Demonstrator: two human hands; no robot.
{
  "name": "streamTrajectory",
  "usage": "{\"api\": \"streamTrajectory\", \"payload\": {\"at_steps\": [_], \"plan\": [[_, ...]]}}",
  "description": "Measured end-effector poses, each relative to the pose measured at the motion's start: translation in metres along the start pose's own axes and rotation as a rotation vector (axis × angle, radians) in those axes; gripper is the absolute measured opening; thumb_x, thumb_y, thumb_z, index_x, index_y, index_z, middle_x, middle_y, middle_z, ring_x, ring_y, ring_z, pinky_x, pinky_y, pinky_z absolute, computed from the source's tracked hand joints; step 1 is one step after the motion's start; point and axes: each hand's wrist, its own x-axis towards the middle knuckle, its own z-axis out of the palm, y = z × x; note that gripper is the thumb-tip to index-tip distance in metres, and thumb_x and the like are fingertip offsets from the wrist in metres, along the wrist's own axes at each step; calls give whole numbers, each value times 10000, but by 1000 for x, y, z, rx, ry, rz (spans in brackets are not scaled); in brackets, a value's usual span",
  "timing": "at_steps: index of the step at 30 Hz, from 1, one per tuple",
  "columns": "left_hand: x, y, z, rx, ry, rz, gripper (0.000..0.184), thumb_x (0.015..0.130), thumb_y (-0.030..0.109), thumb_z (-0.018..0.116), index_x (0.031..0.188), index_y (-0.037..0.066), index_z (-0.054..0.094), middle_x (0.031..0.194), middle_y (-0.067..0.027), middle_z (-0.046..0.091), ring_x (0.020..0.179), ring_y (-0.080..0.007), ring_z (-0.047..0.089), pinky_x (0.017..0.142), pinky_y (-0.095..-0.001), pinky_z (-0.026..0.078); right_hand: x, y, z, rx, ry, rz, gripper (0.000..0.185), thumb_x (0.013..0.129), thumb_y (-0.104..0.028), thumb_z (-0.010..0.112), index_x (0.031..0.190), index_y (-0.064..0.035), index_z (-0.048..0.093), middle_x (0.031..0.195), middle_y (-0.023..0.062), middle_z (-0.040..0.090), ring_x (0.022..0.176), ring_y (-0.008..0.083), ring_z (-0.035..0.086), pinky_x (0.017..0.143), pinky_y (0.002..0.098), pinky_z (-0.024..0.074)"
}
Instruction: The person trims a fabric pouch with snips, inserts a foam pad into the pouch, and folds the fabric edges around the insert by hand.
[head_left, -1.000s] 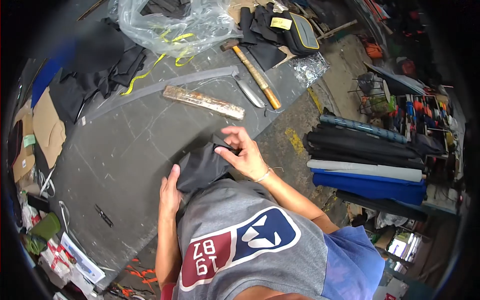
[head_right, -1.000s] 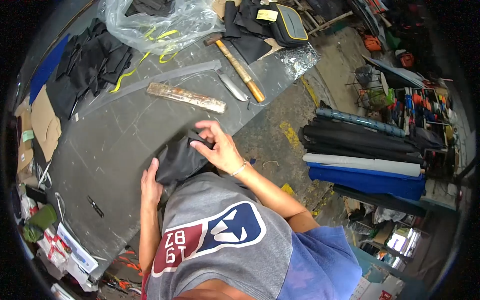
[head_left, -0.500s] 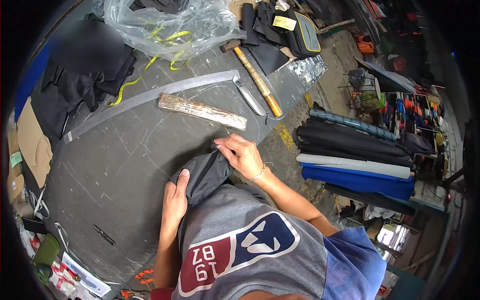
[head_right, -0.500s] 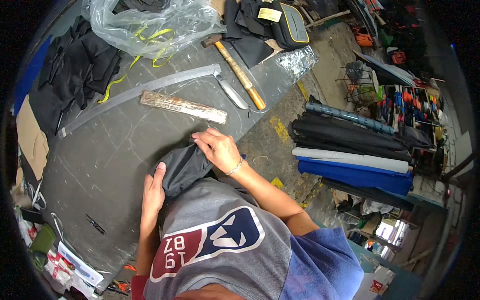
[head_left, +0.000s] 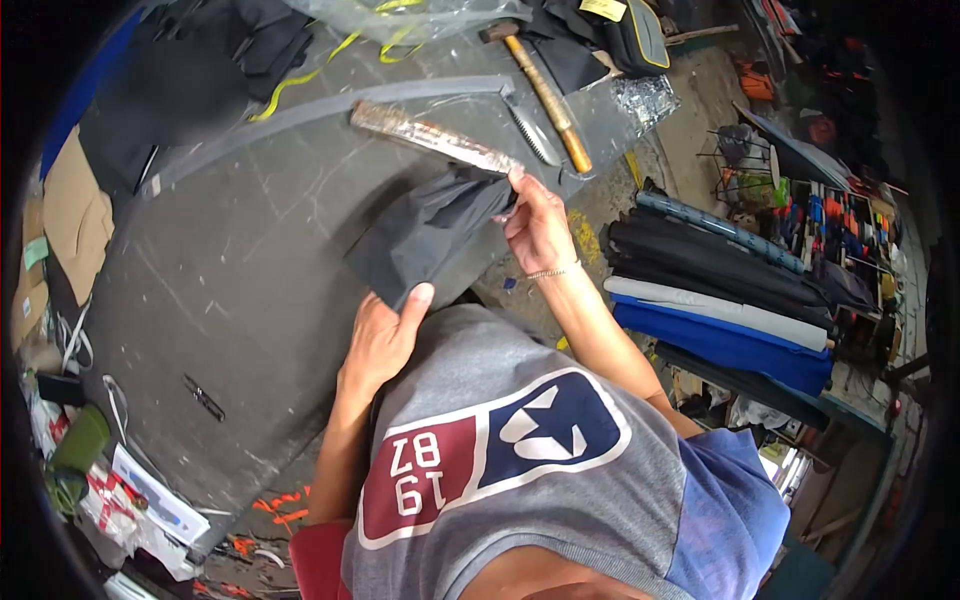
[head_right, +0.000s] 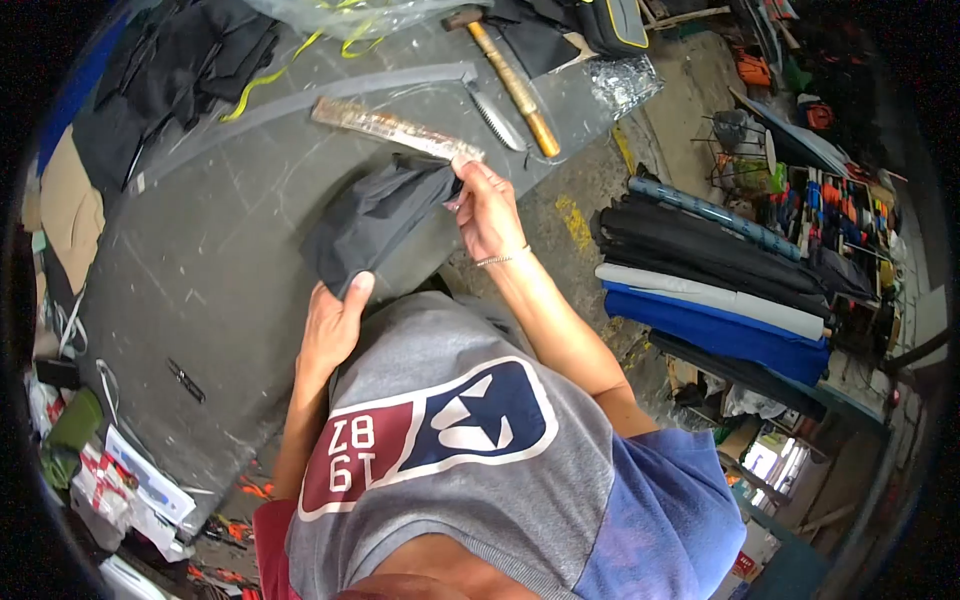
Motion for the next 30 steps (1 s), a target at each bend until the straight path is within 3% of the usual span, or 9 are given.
{"api": "streamTrajectory", "payload": {"at_steps": [3, 7, 11, 14, 17, 22, 24, 28, 30], "plan": [[-17, 2, -3, 161, 15, 50, 445, 1052, 344, 520, 1244, -36, 645, 1271, -274, 650, 1203, -466, 586, 1040, -497, 445, -11, 14, 7, -130, -127, -323, 161, 911, -162, 767, 1038, -72, 729, 926, 10, 677, 859, 62, 626, 760, 235, 517], [-48, 3, -19, 157, -15, 1, 450, 1048, 337, 528, 1237, -54, 646, 1275, -289, 644, 1191, -477, 588, 1037, -497, 446, -62, -4, 34, -1143, -322, -899, 412, 806, -98, 848, 1199, -65, 729, 1096, 82, 688, 1045, 200, 653, 911, 334, 534], [-77, 8, -33, 33, -83, -97, 484, 1047, 358, 527, 1231, -74, 646, 1284, -304, 634, 1206, -485, 577, 1057, -490, 435, -77, 29, 41, -1242, -340, -1004, 263, 850, -79, 789, 1113, -80, 772, 846, 112, 683, 762, 262, 673, 692, 352, 539], [-101, 2, -41, 149, -70, -134, 527, 1045, 397, 525, 1243, -76, 644, 1284, -310, 633, 1241, -479, 554, 1091, -490, 403, -86, 54, 43, -1306, -302, -897, 168, 924, -189, 740, 1045, -76, 771, 853, 128, 683, 783, 306, 675, 688, 371, 539], [-119, 3, -50, 196, -45, -85, 557, 1043, 409, 527, 1259, -93, 630, 1356, -324, 579, 1293, -490, 500, 1121, -497, 370, -102, 62, 47, -1631, -282, -421, 297, 986, -326, 662, 1064, -54, 749, 872, 109, 727, 804, 293, 703, 723, 413, 540], [-130, -10, -67, 175, -36, 40, 569, 1028, 388, 549, 1251, -132, 611, 1355, -352, 567, 1307, -489, 498, 1139, -493, 360, -109, 76, 23, -370, -188, -66, 345, 1013, -261, 623, 1053, 71, 710, 931, 13, 734, 851, 135, 650, 831, 311, 522], [-134, -17, -64, 195, 28, 96, 523, 1030, 366, 549, 1232, -108, 637, 1325, -342, 587, 1286, -495, 505, 1136, -508, 360, -111, 64, 12, -289, -273, 7, 346, 1013, -260, 627, 1086, 66, 715, 1003, 43, 744, 890, 121, 655, 861, 289, 515], [-133, -14, -67, 308, -66, 171, 485, 1013, 331, 576, 1135, -130, 665, 1213, -343, 640, 1205, -499, 562, 1100, -501, 404, -140, 59, 32, -760, -243, -34, 401, 997, -388, 663, 975, 7, 730, 916, -3, 722, 804, 62, 614, 760, 240, 496], [-132, -12, -68, 361, -147, 205, 468, 1001, 323, 595, 1073, -133, 676, 1132, -340, 656, 1125, -496, 593, 1056, -501, 435, -131, 64, 26, -959, -255, 51, 392, 993, -420, 669, 825, -67, 705, 726, -93, 561, 664, 36, 468, 603, 245, 372]]}}
